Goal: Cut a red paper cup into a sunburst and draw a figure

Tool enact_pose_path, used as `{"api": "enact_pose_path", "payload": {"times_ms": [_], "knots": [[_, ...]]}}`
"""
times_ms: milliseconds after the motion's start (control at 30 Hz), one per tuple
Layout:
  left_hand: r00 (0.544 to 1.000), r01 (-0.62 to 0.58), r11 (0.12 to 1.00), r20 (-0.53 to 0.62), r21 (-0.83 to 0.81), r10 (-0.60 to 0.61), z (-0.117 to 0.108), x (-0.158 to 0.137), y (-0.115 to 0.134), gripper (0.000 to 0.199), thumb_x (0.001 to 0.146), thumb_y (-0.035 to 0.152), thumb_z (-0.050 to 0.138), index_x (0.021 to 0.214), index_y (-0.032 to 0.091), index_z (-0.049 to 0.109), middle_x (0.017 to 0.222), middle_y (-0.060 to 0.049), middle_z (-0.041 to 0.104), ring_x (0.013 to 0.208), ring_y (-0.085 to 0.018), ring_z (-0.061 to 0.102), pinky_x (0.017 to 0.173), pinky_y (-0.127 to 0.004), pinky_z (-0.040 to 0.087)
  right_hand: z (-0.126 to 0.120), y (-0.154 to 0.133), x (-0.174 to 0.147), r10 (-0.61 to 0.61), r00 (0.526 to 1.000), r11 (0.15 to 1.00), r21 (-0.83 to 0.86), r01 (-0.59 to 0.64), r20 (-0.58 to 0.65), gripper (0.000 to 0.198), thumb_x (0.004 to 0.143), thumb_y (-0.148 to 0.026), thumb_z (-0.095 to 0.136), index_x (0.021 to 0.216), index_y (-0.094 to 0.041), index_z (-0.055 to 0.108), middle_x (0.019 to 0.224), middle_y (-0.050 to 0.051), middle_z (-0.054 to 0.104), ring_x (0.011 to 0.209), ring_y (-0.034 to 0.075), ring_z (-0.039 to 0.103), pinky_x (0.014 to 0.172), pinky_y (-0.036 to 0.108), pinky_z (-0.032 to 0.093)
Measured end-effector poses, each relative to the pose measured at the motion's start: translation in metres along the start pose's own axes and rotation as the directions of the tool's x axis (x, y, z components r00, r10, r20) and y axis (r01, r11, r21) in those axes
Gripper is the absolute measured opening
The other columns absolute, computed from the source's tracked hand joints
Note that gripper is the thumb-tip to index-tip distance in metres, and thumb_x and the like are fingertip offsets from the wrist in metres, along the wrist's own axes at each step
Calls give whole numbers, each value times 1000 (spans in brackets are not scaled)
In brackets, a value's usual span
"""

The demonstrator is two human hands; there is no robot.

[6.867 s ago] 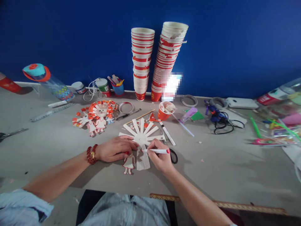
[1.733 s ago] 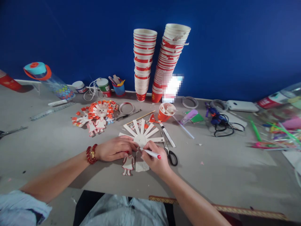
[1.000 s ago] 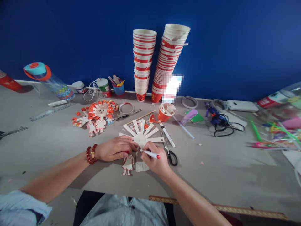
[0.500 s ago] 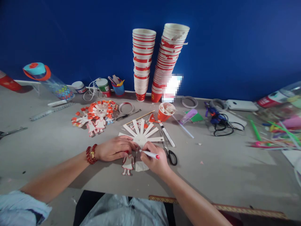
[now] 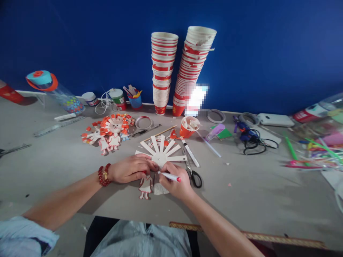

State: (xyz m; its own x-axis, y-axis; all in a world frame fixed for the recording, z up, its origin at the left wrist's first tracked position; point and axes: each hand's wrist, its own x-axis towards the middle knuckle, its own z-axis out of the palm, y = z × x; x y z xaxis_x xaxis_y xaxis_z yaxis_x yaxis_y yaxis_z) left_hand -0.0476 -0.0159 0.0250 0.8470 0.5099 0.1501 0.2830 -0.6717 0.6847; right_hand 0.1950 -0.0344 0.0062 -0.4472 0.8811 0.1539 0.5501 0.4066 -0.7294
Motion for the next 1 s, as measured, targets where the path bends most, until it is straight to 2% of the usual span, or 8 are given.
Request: {"api": "enact_pose_path", "payload": {"times_ms": [367,600,1000], "knots": [[1000,-13,1000,-11,-2,13,1,0,-1,21,100,29,39,105,20,57,124,-9,64,117,-21,57,114,-39,29,0,-1,0,-44,999,999,7,43,13,9,78,-21,52,69,-22,51,57,-4,54,51,12,49,52,22,37],[1000,-20,1000,-15,17,21,1,0,-1,22,100,29,38,103,20,58,123,-10,65,117,-21,58,114,-39,30,0,2,-3,3,999,989,145,4,-49,9,76,-18,51,69,-22,50,54,-6,50,47,11,42,48,21,33],[1000,-27,1000,-12,15,27,1,0,-2,24,101,31,36,103,21,57,123,-9,65,118,-20,57,114,-39,31,-3,-4,-1,23,999,994,108,-20,-28,9,74,-17,51,67,-22,51,55,-5,51,48,11,41,49,22,33]]}}
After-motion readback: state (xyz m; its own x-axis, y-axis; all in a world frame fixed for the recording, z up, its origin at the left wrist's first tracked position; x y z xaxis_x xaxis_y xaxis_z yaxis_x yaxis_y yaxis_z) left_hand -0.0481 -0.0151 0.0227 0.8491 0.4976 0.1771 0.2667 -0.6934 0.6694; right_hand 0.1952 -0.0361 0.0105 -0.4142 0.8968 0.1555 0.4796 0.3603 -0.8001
